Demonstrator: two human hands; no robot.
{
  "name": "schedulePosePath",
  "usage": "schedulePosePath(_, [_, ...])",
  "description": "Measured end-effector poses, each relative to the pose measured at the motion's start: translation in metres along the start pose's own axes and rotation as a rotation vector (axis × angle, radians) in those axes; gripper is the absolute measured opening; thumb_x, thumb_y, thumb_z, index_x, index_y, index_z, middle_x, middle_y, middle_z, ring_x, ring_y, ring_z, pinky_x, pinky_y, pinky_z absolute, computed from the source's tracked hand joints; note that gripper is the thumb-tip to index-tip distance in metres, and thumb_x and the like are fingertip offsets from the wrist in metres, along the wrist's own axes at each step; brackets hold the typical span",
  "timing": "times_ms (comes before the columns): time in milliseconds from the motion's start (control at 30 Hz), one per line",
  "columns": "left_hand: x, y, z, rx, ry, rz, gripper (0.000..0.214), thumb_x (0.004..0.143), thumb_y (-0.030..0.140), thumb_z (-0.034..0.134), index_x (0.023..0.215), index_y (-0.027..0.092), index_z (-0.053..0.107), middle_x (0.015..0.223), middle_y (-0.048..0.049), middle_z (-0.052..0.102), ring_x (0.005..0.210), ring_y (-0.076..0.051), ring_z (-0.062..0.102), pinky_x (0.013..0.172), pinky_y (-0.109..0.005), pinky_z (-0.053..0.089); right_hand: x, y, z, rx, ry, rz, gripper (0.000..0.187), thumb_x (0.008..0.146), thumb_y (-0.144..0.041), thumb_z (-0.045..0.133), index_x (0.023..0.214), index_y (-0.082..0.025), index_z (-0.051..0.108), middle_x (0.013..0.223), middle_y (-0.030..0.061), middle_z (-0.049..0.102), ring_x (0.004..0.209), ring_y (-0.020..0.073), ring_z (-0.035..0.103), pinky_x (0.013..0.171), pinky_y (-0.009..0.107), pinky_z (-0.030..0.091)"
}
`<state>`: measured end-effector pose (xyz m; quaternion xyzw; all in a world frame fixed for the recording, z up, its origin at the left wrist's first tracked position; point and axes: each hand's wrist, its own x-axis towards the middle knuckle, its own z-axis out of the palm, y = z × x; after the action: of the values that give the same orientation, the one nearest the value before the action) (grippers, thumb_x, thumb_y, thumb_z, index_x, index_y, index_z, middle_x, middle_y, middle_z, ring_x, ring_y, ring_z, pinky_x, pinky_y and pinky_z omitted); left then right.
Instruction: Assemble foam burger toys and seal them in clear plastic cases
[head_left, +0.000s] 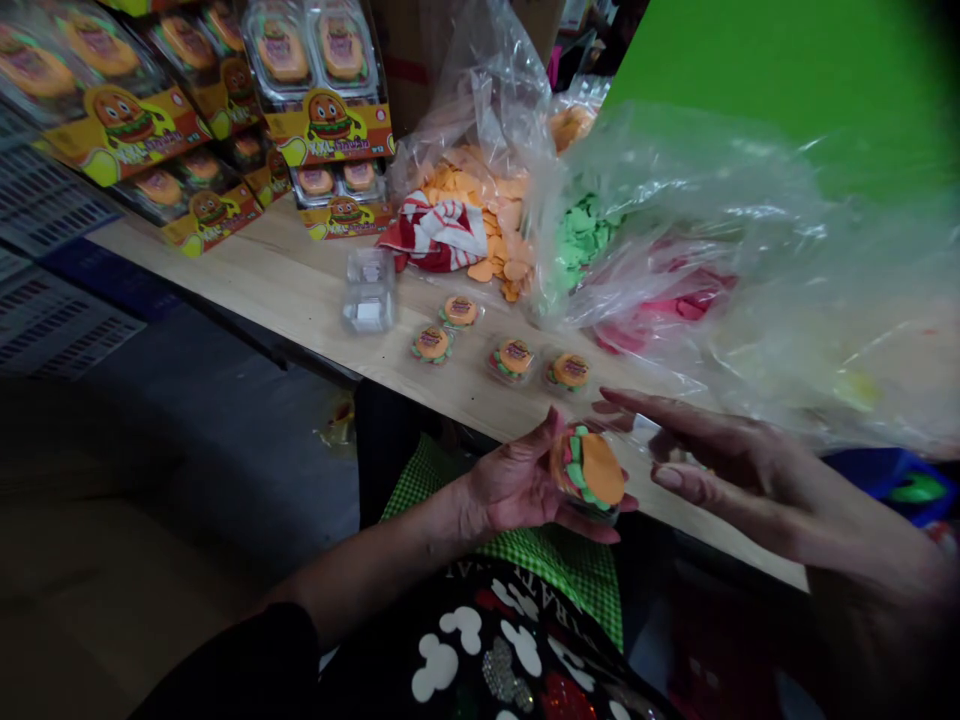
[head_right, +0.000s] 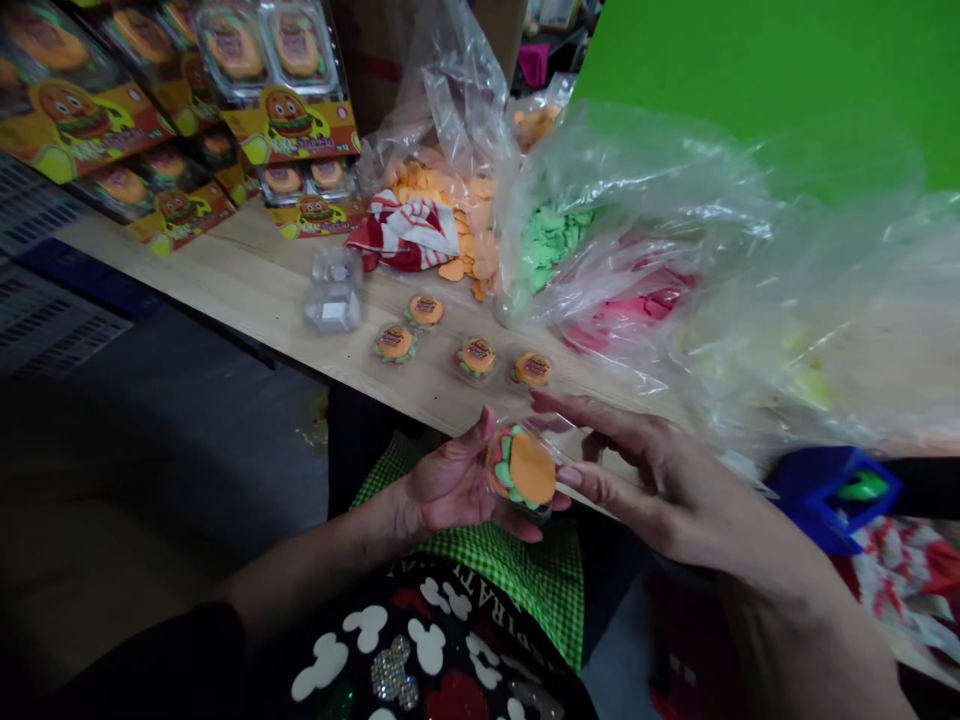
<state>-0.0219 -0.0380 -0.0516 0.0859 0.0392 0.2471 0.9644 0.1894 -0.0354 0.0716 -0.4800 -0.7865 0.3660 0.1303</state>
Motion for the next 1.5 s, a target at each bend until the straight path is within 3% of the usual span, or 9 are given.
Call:
schedulePosePath(300, [0.004,-0.002,-0.001,-0.032,0.030,0.028,0.062,0.090,0.066,0.053,0.127,0.016,0.061,0.114,-0.0157,0.070,0.096,-0.025,0.069,0.085,-0.042,0.053,-0.001,-0.025,0.035,-0.389,0.142,-0.203,0.062,0.097,-0.039,0.057,0.156,-0.029,0.038,0.146,0.0123,0.056,0.125,0.0306,0.059,0.094,0.045,0.058])
schedulePosePath(600, [-0.001,0.006,0.019,0.208,0.188,0.274,0.045,0.092,0.043,0.066,0.131,0.022,0.061,0.135,-0.0113,0.062,0.118,-0.023,0.062,0.096,-0.031,0.047,-0.003,-0.013,0.073,-0.557,0.268,-0.224,0.073,0.094,-0.033,0.060,0.159,-0.021,0.029,0.148,0.0194,0.048,0.129,0.0377,0.048,0.098,0.057,0.052])
schedulePosePath(733, [0.000,-0.005,0.012,0.322,0.309,0.375,0.049,0.082,0.044,0.076,0.122,0.019,0.064,0.118,-0.0089,0.067,0.104,-0.020,0.066,0.089,-0.029,0.050,-0.006,-0.002,0.070,-0.297,0.246,-0.102,0.082,0.096,-0.038,0.056,0.162,-0.020,0.010,0.145,0.0187,0.052,0.127,0.0325,0.053,0.096,0.049,0.053])
schedulePosePath(800, [-0.002,-0.015,0.004,0.335,0.430,0.369,0.051,0.079,0.047,0.079,0.118,0.018,0.063,0.109,-0.0069,0.068,0.093,-0.017,0.066,0.080,-0.027,0.051,-0.009,0.010,0.073,-0.104,0.318,0.063,0.068,0.099,-0.044,0.049,0.157,-0.022,0.023,0.135,0.0161,0.060,0.116,0.0278,0.061,0.088,0.042,0.055])
schedulePosePath(900, [-0.011,-0.036,-0.012,0.361,0.597,0.357,0.052,0.073,0.051,0.081,0.106,0.016,0.063,0.097,-0.0053,0.068,0.083,-0.015,0.064,0.076,-0.026,0.051,-0.011,0.029,0.097,0.102,0.376,0.334,0.041,0.101,-0.053,0.037,0.120,-0.020,0.053,0.097,0.0089,0.069,0.082,0.0226,0.066,0.068,0.034,0.052])
schedulePosePath(967, [-0.020,-0.049,-0.022,0.432,0.679,0.368,0.052,0.073,0.055,0.080,0.100,0.014,0.062,0.091,-0.0055,0.068,0.082,-0.015,0.064,0.078,-0.028,0.051,-0.014,0.036,0.121,0.136,0.333,0.428,0.041,0.101,-0.057,0.032,0.091,-0.022,0.052,0.072,0.0036,0.062,0.064,0.0208,0.058,0.059,0.032,0.045])
schedulePosePath(1100, [-0.043,-0.060,-0.034,0.763,0.775,0.350,0.046,0.084,0.057,0.068,0.104,0.015,0.063,0.096,-0.0072,0.069,0.085,-0.017,0.064,0.079,-0.028,0.051,-0.025,0.032,0.159,0.189,0.341,0.451,0.046,0.100,-0.059,0.028,0.071,-0.025,0.039,0.061,0.0000,0.049,0.058,0.0179,0.047,0.058,0.031,0.036])
schedulePosePath(1233, [-0.063,-0.057,-0.033,0.988,0.762,0.294,0.041,0.093,0.052,0.058,0.109,0.015,0.061,0.101,-0.0074,0.069,0.085,-0.016,0.063,0.079,-0.027,0.051,-0.042,0.026,0.170,0.362,0.280,0.416,0.041,0.101,-0.058,0.032,0.081,-0.024,0.042,0.067,-0.0024,0.046,0.062,0.0160,0.045,0.060,0.030,0.037])
schedulePosePath(1500, [-0.075,-0.024,0.002,1.068,0.730,0.013,0.034,0.085,0.045,0.070,0.097,0.013,0.065,0.084,-0.0023,0.066,0.071,-0.010,0.056,0.067,-0.023,0.044,-0.054,0.028,0.178,0.581,0.180,0.383,0.044,0.100,-0.060,0.036,0.079,-0.023,0.043,0.072,-0.0024,0.043,0.067,0.0145,0.040,0.060,0.027,0.038])
